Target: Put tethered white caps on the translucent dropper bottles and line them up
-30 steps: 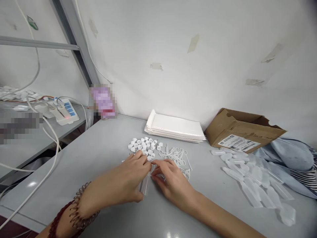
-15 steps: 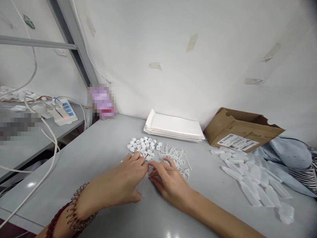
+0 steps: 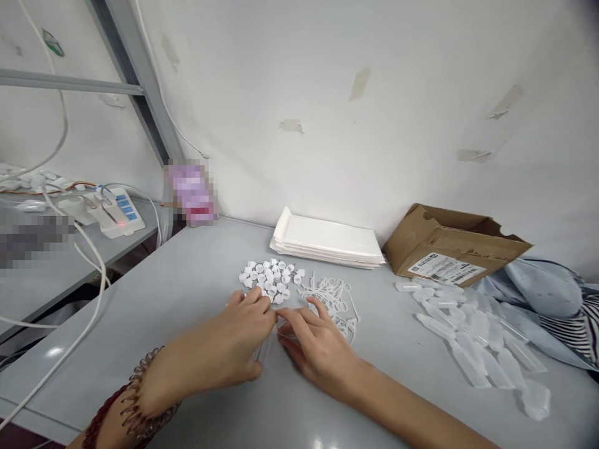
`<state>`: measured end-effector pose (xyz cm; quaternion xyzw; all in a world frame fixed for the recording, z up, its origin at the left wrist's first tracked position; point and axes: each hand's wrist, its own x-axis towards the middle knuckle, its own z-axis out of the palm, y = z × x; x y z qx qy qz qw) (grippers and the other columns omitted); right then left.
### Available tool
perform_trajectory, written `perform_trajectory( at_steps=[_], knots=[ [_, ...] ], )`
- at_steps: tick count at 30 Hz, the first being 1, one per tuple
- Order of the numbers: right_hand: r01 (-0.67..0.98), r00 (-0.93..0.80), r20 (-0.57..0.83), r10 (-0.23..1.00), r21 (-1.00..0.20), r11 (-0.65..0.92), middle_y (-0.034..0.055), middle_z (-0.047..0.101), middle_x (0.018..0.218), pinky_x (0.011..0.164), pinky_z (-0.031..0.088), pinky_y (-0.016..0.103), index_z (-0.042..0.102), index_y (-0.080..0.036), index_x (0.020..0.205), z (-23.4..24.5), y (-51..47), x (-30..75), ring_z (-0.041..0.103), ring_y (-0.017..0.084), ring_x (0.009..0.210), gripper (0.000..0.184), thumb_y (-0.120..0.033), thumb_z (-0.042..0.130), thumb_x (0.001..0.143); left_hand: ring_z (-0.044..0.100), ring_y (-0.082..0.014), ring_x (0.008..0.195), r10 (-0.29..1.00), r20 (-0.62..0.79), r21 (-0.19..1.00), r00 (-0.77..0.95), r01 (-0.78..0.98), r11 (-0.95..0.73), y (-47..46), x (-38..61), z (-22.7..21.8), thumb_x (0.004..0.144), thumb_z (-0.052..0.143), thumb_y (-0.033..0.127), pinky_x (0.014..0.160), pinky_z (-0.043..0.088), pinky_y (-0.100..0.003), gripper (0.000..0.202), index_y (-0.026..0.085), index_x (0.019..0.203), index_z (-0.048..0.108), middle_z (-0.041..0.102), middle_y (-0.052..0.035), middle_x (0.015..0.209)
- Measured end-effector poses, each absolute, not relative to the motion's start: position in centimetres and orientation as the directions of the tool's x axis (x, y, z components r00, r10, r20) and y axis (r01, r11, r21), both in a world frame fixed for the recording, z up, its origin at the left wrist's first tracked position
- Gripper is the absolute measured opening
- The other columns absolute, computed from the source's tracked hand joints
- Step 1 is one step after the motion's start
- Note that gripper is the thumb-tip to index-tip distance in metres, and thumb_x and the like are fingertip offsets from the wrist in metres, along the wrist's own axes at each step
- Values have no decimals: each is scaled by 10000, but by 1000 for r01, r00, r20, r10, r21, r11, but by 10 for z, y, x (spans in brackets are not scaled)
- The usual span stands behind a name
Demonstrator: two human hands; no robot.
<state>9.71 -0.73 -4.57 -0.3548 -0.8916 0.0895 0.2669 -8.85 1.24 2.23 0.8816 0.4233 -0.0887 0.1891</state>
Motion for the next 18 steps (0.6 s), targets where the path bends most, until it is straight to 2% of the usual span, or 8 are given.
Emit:
perform_trajectory(
  at_steps=[8, 15, 18],
  knots=[
    [596, -614, 421, 668, -307, 742, 89, 725, 920, 994, 382, 556, 363, -133, 1268, -47, -7, 97, 657, 215, 891, 377, -24, 371, 907, 449, -283, 1024, 714, -306, 260, 630, 777, -574, 12, -91, 22, 661, 598, 98, 941, 356, -470, 300, 150, 956, 609, 570, -81, 1003],
    [595, -617, 413, 670, -312, 740, 107, 714, 957, 1000, 382, 558, 367, -140, 1281, -48, -8, 96, 652, 222, 934, 404, -15, 368, 897, 465, -279, 948, 703, -282, 258, 653, 757, -600, 11, -90, 23, 653, 628, 90, 864, 386, -459, 216, 138, 862, 599, 570, -75, 940],
    [589, -619, 403, 674, -329, 738, 117, 704, 965, 1000, 382, 565, 379, -130, 1268, -46, -8, 97, 651, 229, 945, 406, -7, 391, 881, 463, -283, 963, 706, -285, 264, 649, 761, -593, 11, -89, 24, 660, 672, 119, 867, 386, -458, 235, 141, 882, 597, 570, -74, 957]
  ],
)
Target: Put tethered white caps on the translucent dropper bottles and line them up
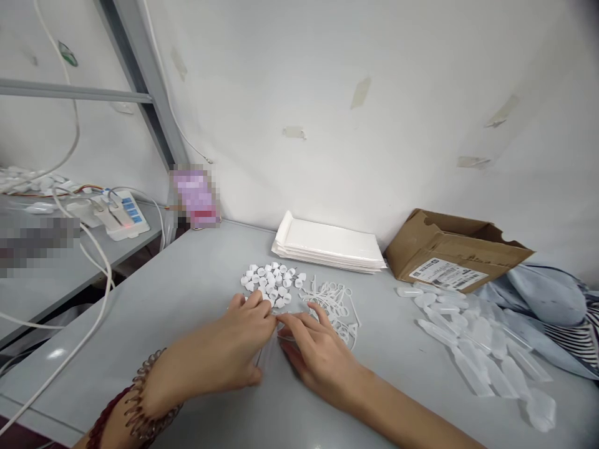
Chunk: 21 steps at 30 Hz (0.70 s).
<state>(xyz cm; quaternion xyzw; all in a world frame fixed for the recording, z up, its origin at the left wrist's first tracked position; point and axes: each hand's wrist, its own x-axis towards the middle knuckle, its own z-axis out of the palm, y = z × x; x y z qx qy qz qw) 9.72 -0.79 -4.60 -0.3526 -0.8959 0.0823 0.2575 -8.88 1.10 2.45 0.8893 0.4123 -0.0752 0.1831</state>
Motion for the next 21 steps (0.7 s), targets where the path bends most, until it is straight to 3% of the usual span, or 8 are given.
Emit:
perform_trajectory(
  at_steps=[6, 9, 11, 14, 18, 21],
  knots=[
    [603, -636, 314, 705, -369, 707, 128, 687, 1044, 1026, 340, 587, 395, -142, 1254, -34, -8, 100, 614, 235, 1009, 402, -54, 477, 871, 460, -285, 1014, 712, -298, 313, 636, 770, -557, 13, -90, 24, 671, 754, 180, 906, 374, -464, 312, 166, 939, 594, 573, -56, 1015],
    [613, -631, 319, 708, -354, 706, 120, 674, 1080, 1024, 332, 579, 423, -156, 1243, -24, -5, 105, 585, 250, 1046, 390, -200, 577, 887, 458, -279, 1048, 692, -286, 378, 663, 741, -555, 13, -92, 23, 672, 782, 208, 937, 365, -462, 485, 205, 1103, 560, 567, -43, 1076],
    [639, -607, 339, 719, -329, 695, 129, 666, 1090, 996, 356, 559, 444, -155, 1245, -16, -2, 111, 567, 271, 1057, 493, -352, 659, 848, 455, -265, 1060, 675, -211, 420, 707, 689, -590, 13, -93, 21, 717, 763, 234, 957, 356, -449, 512, 241, 1173, 529, 556, -34, 1115],
    [697, -566, 341, 751, -288, 656, 138, 654, 1094, 915, 425, 494, 495, -149, 1221, -2, 5, 123, 557, 287, 1042, 587, -447, 727, 771, 451, -246, 1042, 670, -16, 447, 742, 604, -659, 16, -89, 20, 864, 610, 263, 926, 378, -404, 290, 258, 1147, 544, 560, -34, 1084],
    [769, -478, 371, 796, -262, 583, 126, 644, 1125, 888, 456, 463, 523, -160, 1194, 14, 10, 147, 567, 283, 1052, 538, -406, 743, 768, 457, -239, 979, 700, 223, 440, 679, 571, -693, 22, -77, 18, 935, 430, 205, 835, 407, -375, 180, 218, 1034, 579, 591, -51, 954],
    [815, -383, 413, 826, -270, 513, 102, 647, 1102, 875, 472, 454, 560, -202, 1132, 17, 12, 168, 585, 269, 1029, 312, -302, 660, 855, 469, -234, 940, 706, 276, 418, 653, 580, -700, 24, -71, 13, 931, 393, 179, 807, 410, -376, 198, 211, 958, 587, 607, -50, 893]
  ],
)
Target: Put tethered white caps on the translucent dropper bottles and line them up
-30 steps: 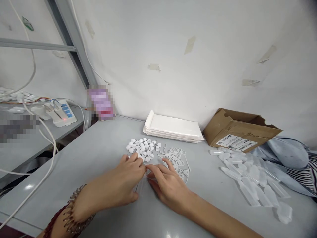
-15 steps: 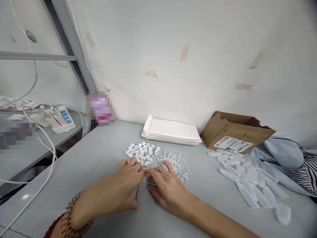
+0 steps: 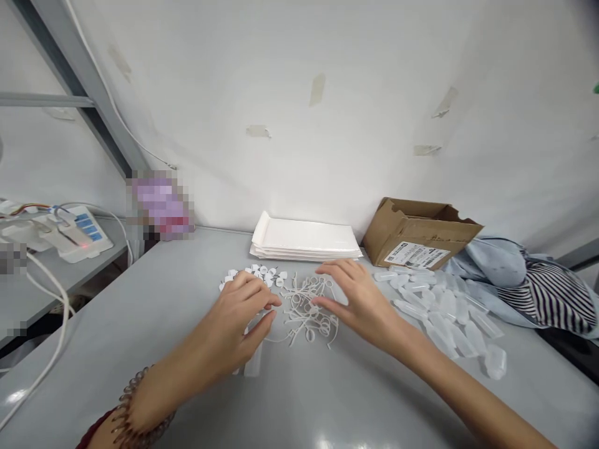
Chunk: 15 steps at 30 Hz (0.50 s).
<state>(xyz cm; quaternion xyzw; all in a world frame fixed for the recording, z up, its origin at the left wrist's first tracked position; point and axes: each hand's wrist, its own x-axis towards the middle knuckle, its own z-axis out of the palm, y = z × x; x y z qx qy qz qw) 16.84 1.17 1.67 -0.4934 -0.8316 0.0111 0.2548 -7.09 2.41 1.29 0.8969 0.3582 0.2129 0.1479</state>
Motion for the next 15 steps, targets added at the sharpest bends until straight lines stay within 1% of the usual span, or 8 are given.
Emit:
perform_trajectory(
  at_steps=[2, 5, 7, 9, 12, 15],
  knots=[
    [829, -337, 437, 834, -282, 483, 95, 652, 1078, 868, 481, 451, 579, -209, 1081, 11, 11, 184, 594, 265, 1019, 208, -261, 611, 882, 473, -232, 943, 703, 264, 395, 660, 591, -703, 24, -68, 8, 922, 400, 162, 818, 406, -382, 191, 204, 925, 586, 610, -49, 887],
    [845, -288, 452, 844, -294, 446, 92, 655, 1064, 867, 488, 456, 587, -215, 1039, -6, 4, 209, 603, 265, 1012, 143, -245, 558, 903, 469, -231, 957, 695, 195, 377, 691, 602, -704, 22, -62, 2, 916, 422, 139, 827, 403, -385, 180, 192, 917, 595, 604, -50, 904],
    [870, -239, 446, 863, -297, 394, 95, 658, 1062, 859, 494, 458, 591, -217, 1029, -20, -3, 225, 607, 272, 1010, 140, -262, 540, 906, 463, -236, 957, 673, 143, 356, 726, 597, -719, 20, -55, 0, 912, 440, 130, 820, 400, -390, 176, 185, 925, 606, 596, -53, 907],
    [894, -179, 441, 880, -300, 332, 101, 662, 1057, 856, 498, 455, 594, -210, 1027, -31, -10, 239, 608, 276, 1012, 150, -266, 517, 910, 460, -245, 960, 630, 111, 304, 768, 577, -758, 18, -47, 1, 906, 456, 121, 822, 390, -403, 169, 176, 928, 614, 591, -58, 912],
    [928, -138, 459, 878, -249, 276, 110, 668, 1059, 851, 493, 451, 603, -200, 1019, -38, -15, 255, 604, 285, 1026, 168, -260, 485, 914, 465, -250, 953, 572, 75, 221, 817, 546, -808, 14, -32, 4, 898, 480, 121, 817, 384, -401, 142, 167, 910, 614, 587, -60, 902],
    [951, -117, 481, 869, -199, 238, 113, 670, 1056, 844, 482, 450, 613, -208, 1019, -35, -13, 268, 601, 290, 1020, 185, -251, 471, 909, 478, -247, 902, 568, 36, 161, 822, 557, -815, 11, -19, 6, 878, 531, 162, 778, 390, -382, 90, 165, 815, 596, 578, -52, 841]
  ],
)
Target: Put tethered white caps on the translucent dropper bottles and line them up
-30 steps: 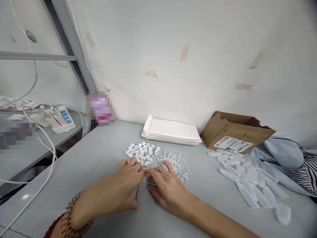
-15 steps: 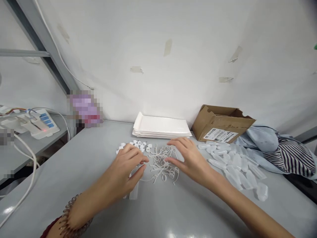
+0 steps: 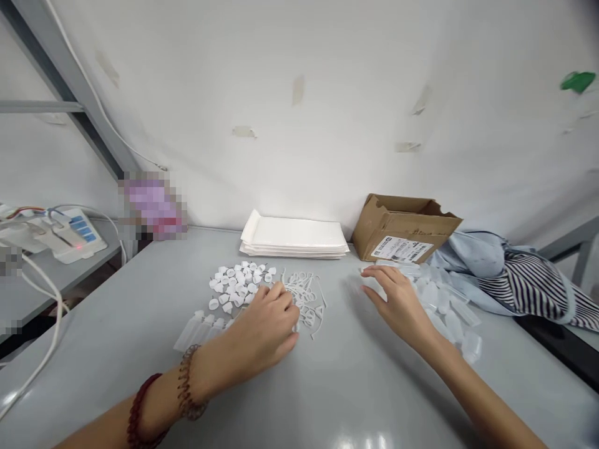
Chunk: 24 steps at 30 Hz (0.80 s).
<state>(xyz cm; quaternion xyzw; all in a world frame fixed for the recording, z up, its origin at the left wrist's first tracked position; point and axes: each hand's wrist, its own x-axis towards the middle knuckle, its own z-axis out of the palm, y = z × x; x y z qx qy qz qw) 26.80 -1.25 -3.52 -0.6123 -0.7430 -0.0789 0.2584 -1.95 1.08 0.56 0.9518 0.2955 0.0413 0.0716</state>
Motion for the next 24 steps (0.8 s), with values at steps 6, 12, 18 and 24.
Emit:
perform_trajectory(
  at_steps=[6, 12, 18, 24],
  knots=[
    [984, 0, 493, 870, -153, 87, 132, 666, 1065, 816, 458, 468, 624, -201, 1022, -35, -4, 294, 595, 312, 998, 222, -240, 436, 911, 496, -278, 882, 558, -19, -11, 830, 558, -830, 2, -6, -3, 859, 522, 124, 726, 394, -399, 141, 156, 743, 595, 592, -91, 821],
    [997, -1, 402, 916, -67, 31, 127, 674, 1111, 810, 465, 435, 659, -204, 1026, -41, 2, 299, 602, 286, 1035, 269, -231, 403, 948, 502, -273, 858, 514, 49, 28, 857, 513, -858, -10, -13, -14, 834, 489, 53, 698, 412, -409, 155, 157, 773, 587, 594, -87, 846],
    [991, -132, 292, 947, 26, 130, 109, 650, 1215, 944, 380, 611, 600, -225, 1175, -44, 0, 282, 539, 291, 1172, 359, -110, 353, 942, 463, -259, 1053, 600, 343, 433, 723, 445, -784, -12, -17, -4, 875, 397, 88, 861, 427, -422, 194, 190, 800, 544, 563, -92, 1062],
    [981, -195, 272, 942, 57, 186, 176, 580, 1276, 946, 454, 516, 629, -163, 1156, -53, -2, 275, 549, 281, 1170, 519, 67, 311, 816, 536, -226, 1073, 831, 108, 885, 546, 328, -330, -1, -22, 13, 899, 447, 306, 926, 439, -411, 174, 220, 789, 551, 642, -38, 1112]
  ],
)
